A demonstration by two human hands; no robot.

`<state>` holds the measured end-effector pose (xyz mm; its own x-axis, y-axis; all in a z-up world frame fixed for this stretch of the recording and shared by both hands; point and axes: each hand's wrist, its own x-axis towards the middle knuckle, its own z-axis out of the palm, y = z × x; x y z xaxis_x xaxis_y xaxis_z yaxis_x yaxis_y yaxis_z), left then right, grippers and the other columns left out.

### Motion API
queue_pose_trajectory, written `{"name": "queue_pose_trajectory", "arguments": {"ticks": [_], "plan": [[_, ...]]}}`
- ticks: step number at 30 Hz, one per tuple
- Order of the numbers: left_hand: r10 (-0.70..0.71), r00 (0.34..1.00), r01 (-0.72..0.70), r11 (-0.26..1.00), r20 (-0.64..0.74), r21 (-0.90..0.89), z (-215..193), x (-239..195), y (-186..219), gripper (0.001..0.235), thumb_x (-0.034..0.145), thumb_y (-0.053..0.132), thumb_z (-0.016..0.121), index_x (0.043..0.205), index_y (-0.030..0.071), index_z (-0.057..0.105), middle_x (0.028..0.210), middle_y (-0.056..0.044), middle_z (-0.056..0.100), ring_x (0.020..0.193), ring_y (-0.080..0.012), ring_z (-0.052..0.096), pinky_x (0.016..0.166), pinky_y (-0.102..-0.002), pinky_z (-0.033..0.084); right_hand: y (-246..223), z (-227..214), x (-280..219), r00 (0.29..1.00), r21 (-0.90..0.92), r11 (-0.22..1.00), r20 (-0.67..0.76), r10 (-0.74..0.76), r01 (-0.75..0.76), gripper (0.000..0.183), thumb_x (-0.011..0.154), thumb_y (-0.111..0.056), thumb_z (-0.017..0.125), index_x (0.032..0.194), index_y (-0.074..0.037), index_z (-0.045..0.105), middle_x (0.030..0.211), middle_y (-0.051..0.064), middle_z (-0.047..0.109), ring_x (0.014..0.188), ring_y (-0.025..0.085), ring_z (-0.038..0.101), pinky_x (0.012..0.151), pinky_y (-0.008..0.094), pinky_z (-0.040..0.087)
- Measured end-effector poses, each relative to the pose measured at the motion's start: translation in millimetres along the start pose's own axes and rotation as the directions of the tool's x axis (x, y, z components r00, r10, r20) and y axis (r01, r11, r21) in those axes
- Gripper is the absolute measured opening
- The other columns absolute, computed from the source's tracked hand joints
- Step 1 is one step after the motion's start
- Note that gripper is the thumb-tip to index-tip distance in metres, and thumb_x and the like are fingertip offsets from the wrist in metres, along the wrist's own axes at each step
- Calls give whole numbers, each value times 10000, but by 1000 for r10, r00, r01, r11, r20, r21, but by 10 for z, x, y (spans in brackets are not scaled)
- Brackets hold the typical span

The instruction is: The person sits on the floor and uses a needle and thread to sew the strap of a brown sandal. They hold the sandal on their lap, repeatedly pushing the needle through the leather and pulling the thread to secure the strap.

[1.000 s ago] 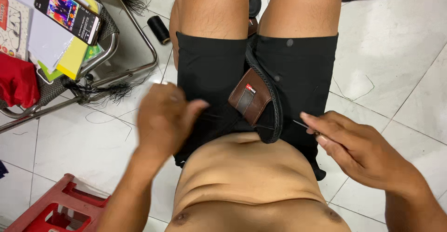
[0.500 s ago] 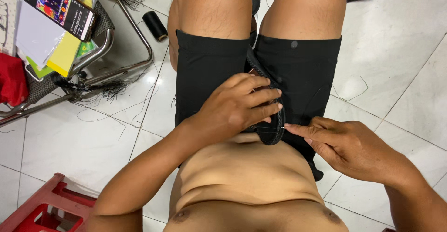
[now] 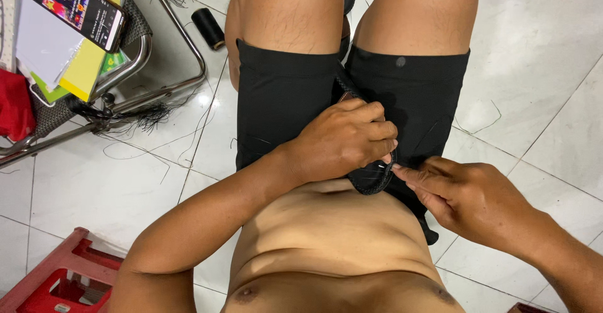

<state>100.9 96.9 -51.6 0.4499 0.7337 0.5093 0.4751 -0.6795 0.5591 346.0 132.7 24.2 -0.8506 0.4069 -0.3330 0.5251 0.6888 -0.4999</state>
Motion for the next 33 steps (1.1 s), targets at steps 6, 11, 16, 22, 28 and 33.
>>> {"name": "queue_pose_trajectory", "arguments": {"ticks": [6, 11, 16, 22, 28, 33], "plan": [[-108, 993, 106, 992, 42, 64, -278, -11, 349, 73, 985, 20, 571, 1020, 34, 635, 979, -57, 565, 927, -269, 533, 811, -374, 438, 57, 120, -8, 970, 166, 973, -211, -124, 161, 411, 894, -81, 642, 1293, -172, 602, 841, 3, 624, 588, 130, 567, 472, 223, 452], [-162, 986, 157, 980, 34, 119, -199, -180, 632, 215, 958, -36, 540, 765, 54, 576, 798, -51, 453, 794, -246, 435, 652, -356, 329, 83, 148, -54, 973, 91, 985, -193, -127, 147, 373, 892, -179, 660, 1261, -153, 617, 878, 10, 622, 571, 160, 546, 459, 261, 449], [-369, 918, 391, 904, 145, -174, -284, -205, 683, 107, 948, 100, 570, 876, 124, 645, 955, -20, 536, 880, -220, 493, 773, -361, 368, 114, 214, -64, 959, 38, 985, -234, -158, 171, 373, 889, -176, 673, 1256, -143, 615, 923, 18, 645, 634, 154, 600, 488, 259, 484], [-680, 682, 542, 225, 268, -810, -164, -170, 681, 73, 933, 151, 679, 980, 110, 716, 920, -23, 669, 803, -84, 555, 757, -219, 450, 79, 263, -84, 937, 55, 978, -301, -176, 201, 374, 904, -138, 667, 1273, -118, 608, 916, 34, 625, 662, 138, 598, 537, 245, 490], [-787, 473, 819, 227, 396, -527, -66, -116, 662, 219, 789, 106, 791, 934, 124, 628, 791, -16, 741, 641, -53, 633, 570, -209, 472, 84, 339, -141, 921, -2, 982, -347, -176, 187, 406, 892, -128, 714, 1286, -144, 616, 947, 32, 615, 616, 121, 558, 508, 241, 478], [-739, 540, 732, 177, 402, -658, -75, -185, 671, 275, 800, 40, 786, 893, 132, 544, 737, 5, 662, 643, -45, 578, 558, -215, 405, 148, 218, -321, 982, -75, 993, -161, -98, 87, 505, 900, -162, 625, 1389, -249, 531, 874, -22, 544, 454, 201, 489, 374, 340, 437]]}}
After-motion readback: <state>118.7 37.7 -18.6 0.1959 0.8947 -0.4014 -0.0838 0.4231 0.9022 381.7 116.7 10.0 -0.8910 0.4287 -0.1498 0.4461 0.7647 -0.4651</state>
